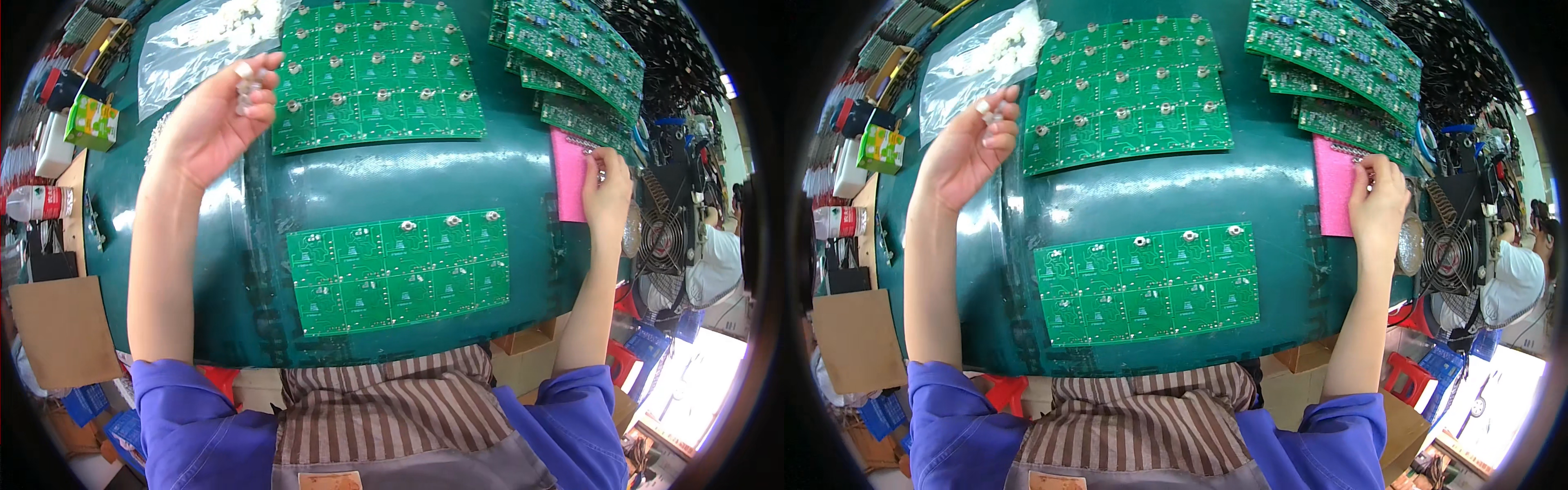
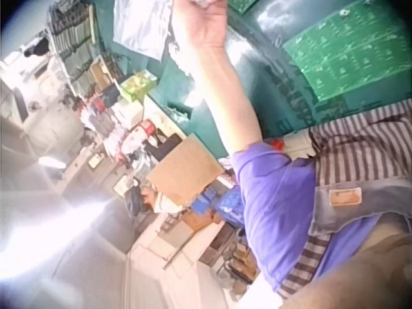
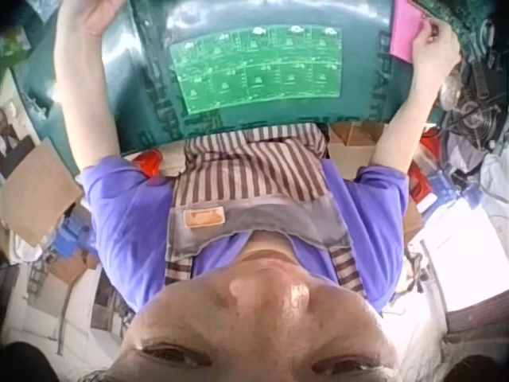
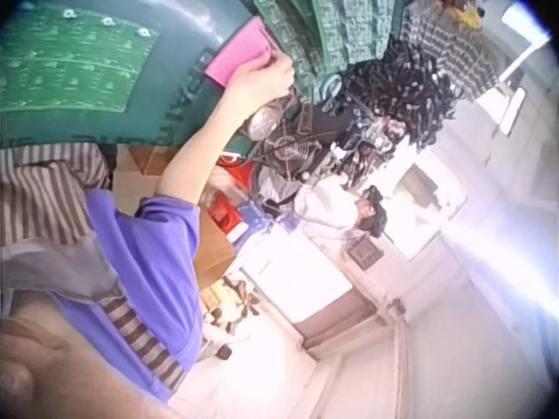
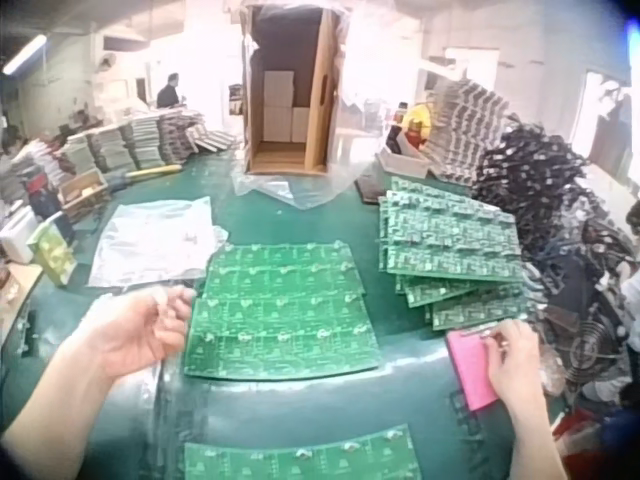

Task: The person assembles circuit boards by placing small plastic spacers and electronic components into the boards by hand, then stacks the completed circuit boards.

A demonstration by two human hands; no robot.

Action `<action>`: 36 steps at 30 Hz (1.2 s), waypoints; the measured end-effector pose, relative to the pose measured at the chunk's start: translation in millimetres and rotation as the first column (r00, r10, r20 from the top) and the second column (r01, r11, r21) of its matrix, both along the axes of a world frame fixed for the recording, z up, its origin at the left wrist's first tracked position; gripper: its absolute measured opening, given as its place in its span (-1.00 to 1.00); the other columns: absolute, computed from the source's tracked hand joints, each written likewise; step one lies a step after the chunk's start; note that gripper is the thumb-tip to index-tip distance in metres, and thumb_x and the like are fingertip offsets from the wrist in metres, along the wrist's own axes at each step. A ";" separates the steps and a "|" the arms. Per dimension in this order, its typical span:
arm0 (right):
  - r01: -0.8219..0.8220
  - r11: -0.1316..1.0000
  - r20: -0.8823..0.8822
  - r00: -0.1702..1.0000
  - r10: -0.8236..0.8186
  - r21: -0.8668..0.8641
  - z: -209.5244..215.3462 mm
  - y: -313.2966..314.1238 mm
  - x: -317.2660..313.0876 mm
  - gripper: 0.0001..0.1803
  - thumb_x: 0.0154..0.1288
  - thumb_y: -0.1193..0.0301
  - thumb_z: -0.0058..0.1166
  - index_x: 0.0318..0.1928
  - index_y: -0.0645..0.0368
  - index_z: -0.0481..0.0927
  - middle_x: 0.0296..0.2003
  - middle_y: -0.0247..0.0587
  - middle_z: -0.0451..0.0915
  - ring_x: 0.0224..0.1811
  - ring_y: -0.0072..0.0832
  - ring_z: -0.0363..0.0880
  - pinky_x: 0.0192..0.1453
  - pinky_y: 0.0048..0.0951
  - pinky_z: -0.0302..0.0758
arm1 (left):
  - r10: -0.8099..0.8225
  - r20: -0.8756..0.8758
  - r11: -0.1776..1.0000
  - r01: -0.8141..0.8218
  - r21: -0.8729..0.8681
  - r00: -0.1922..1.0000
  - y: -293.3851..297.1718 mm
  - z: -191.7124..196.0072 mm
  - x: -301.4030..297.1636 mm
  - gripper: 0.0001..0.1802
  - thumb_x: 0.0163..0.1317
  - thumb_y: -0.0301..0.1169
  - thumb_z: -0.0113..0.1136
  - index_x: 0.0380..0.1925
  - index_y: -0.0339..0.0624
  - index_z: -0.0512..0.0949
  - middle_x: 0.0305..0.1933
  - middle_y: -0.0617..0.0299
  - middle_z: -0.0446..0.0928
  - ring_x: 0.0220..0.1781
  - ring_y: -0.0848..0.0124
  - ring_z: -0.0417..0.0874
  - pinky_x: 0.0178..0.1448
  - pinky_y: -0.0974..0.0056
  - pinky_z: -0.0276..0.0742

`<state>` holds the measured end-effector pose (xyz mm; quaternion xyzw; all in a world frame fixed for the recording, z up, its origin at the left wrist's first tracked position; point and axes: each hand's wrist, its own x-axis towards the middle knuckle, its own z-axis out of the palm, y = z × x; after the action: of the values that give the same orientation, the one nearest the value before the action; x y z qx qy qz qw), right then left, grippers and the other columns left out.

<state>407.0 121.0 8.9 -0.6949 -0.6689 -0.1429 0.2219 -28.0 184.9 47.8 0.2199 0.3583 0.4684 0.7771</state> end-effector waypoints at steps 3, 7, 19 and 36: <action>0.074 0.996 -0.037 0.997 -0.073 0.039 8.4 -5.0 1.4 -0.92 0.20 0.46 0.03 -0.28 0.14 0.48 -0.41 -0.19 0.56 -0.30 -0.32 0.55 -0.16 -0.32 0.40 | -0.011 -0.109 0.999 0.015 0.029 0.994 -31.1 7.9 19.5 -0.64 0.32 -0.39 0.00 0.04 -0.38 0.30 -0.27 0.26 0.39 -0.43 0.65 0.35 -0.43 0.59 0.36; -0.071 0.997 -0.555 0.829 0.060 0.003 27.0 -26.3 -51.6 -0.89 0.20 0.54 0.06 -0.25 0.25 0.48 -0.36 -0.20 0.57 -0.26 -0.53 0.53 -0.10 -0.51 0.41 | -0.119 -0.039 0.980 0.111 -0.167 0.992 -74.9 8.1 46.7 -0.60 0.28 -0.37 0.07 0.05 -0.37 0.31 -0.27 0.22 0.44 -0.44 0.65 0.37 -0.52 0.61 0.32; -0.651 0.736 -0.886 0.211 0.412 0.187 27.5 -74.6 -194.1 -0.81 0.04 0.70 0.15 -0.28 0.28 0.54 -0.32 -0.17 0.60 -0.22 -0.44 0.58 -0.07 -0.47 0.47 | -0.083 0.312 0.937 0.180 -0.300 0.947 -143.1 -11.1 75.5 -0.61 0.34 -0.20 -0.04 0.00 -0.28 0.42 -0.34 0.37 0.43 -0.46 0.63 0.29 -0.43 0.55 0.26; -0.682 0.729 -0.995 0.018 0.101 0.062 28.6 -88.0 -197.3 -0.84 0.14 0.74 0.04 -0.23 0.39 0.49 -0.27 -0.11 0.55 -0.18 -0.51 0.56 -0.07 -0.55 0.49 | -0.131 -0.004 0.989 0.131 -0.075 0.991 -163.4 -19.5 65.8 -0.65 0.31 -0.36 0.04 0.05 -0.27 0.46 -0.37 0.37 0.48 -0.52 0.66 0.27 -0.49 0.53 0.17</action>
<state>209.6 33.0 37.5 -0.4177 -0.5445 0.5633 0.4602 37.7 21.6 28.4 0.2160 0.3640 0.4017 0.8121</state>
